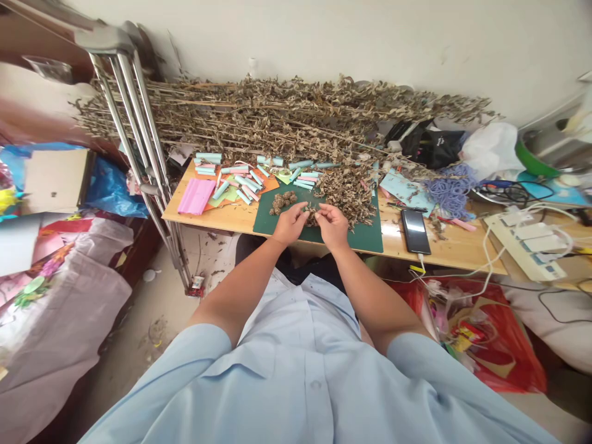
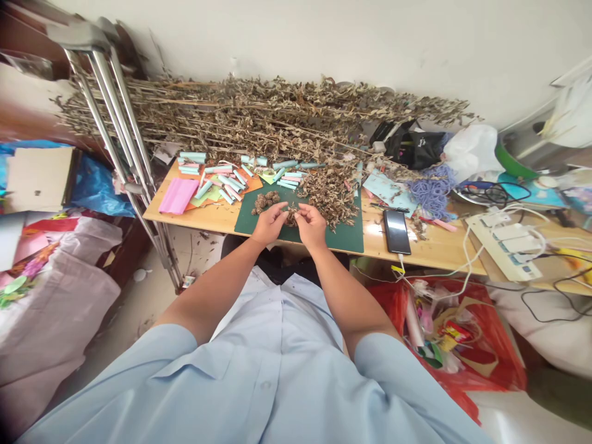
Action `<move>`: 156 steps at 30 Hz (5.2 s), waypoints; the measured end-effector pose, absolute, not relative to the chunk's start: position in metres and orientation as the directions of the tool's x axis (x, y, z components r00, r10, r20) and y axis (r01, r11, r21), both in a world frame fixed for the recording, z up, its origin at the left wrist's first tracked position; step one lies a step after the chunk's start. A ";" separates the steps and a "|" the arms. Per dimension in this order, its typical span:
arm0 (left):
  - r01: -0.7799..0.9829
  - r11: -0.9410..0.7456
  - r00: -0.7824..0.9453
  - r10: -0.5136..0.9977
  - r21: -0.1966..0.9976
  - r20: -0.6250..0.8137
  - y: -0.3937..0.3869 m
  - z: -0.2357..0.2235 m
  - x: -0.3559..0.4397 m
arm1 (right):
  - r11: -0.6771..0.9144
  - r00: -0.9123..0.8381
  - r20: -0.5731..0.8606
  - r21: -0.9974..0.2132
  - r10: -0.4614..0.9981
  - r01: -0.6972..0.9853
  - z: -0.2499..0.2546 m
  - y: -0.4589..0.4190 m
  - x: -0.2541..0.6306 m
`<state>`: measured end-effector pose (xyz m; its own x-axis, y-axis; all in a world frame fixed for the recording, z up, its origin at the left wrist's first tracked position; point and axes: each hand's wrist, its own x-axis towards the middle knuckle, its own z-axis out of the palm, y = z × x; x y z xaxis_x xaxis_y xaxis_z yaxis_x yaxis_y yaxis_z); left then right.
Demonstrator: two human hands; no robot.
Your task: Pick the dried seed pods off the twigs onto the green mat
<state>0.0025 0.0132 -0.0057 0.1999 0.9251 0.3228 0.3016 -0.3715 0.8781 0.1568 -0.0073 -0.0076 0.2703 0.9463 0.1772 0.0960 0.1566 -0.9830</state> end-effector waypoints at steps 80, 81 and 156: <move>0.058 -0.116 0.029 0.993 0.992 0.115 0.018 0.001 -0.003 | 0.168 0.136 0.248 -0.887 0.959 0.431 0.003 -0.019 0.162; 0.017 -0.105 0.027 0.994 0.994 0.104 0.018 0.001 -0.003 | 0.162 0.150 0.247 -0.889 0.957 0.428 0.002 -0.017 0.164; 0.276 -0.484 0.565 0.781 0.830 0.268 -0.007 0.016 -0.009 | -0.090 0.249 0.222 -0.548 0.943 0.832 -0.004 -0.013 0.242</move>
<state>-0.0091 -0.0069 0.0161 0.5646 0.7808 0.2675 0.2762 -0.4841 0.8303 0.2419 -0.0129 -0.0041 0.2488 0.9427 0.2223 0.8317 -0.0903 -0.5479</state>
